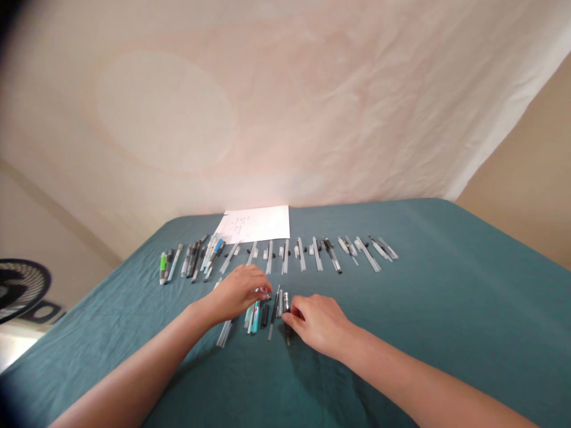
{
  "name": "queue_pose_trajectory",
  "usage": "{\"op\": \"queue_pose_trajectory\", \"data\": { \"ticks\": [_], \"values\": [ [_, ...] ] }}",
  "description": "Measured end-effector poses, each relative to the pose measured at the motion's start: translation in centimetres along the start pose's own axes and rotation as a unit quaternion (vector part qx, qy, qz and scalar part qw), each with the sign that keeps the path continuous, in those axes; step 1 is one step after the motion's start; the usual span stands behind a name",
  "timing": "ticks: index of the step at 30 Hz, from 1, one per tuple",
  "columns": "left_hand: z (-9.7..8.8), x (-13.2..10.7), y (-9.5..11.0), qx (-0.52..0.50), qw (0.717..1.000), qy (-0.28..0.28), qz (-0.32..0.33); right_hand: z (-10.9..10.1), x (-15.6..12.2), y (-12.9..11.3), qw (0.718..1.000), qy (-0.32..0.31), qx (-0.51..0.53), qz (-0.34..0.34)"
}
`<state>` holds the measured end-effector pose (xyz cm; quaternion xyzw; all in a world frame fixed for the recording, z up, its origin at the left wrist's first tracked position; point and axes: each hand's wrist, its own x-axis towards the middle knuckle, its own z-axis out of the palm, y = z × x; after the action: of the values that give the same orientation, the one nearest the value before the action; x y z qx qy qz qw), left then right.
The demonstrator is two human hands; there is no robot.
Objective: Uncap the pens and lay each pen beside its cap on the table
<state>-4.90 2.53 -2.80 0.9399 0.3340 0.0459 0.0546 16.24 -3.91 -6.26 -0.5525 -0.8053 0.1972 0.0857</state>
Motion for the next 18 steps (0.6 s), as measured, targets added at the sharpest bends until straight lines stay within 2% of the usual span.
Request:
{"op": "queue_pose_trajectory", "data": {
  "ticks": [3, 8, 12, 15, 18],
  "values": [
    [0.5, 0.1, 0.4, -0.001, 1.0, -0.012, 0.007, 0.0, 0.0, -0.1, 1.0, -0.006, 0.005, 0.003],
    [1.5, 0.4, 0.5, -0.023, 1.0, -0.002, 0.01, 0.2, 0.1, -0.1, 1.0, 0.003, 0.009, -0.005],
    [0.3, 0.0, 0.6, -0.02, 1.0, -0.005, 0.014, 0.2, 0.1, 0.0, 1.0, 0.004, 0.016, -0.007],
    [-0.9, -0.5, 1.0, 0.0, 1.0, -0.026, 0.017, 0.2, 0.1, 0.1, 1.0, 0.004, 0.016, -0.007],
    [-1.3, -0.8, 1.5, 0.027, 0.998, -0.048, 0.01, 0.2, 0.1, 0.2, 1.0, 0.004, 0.015, -0.008]
  ]
}}
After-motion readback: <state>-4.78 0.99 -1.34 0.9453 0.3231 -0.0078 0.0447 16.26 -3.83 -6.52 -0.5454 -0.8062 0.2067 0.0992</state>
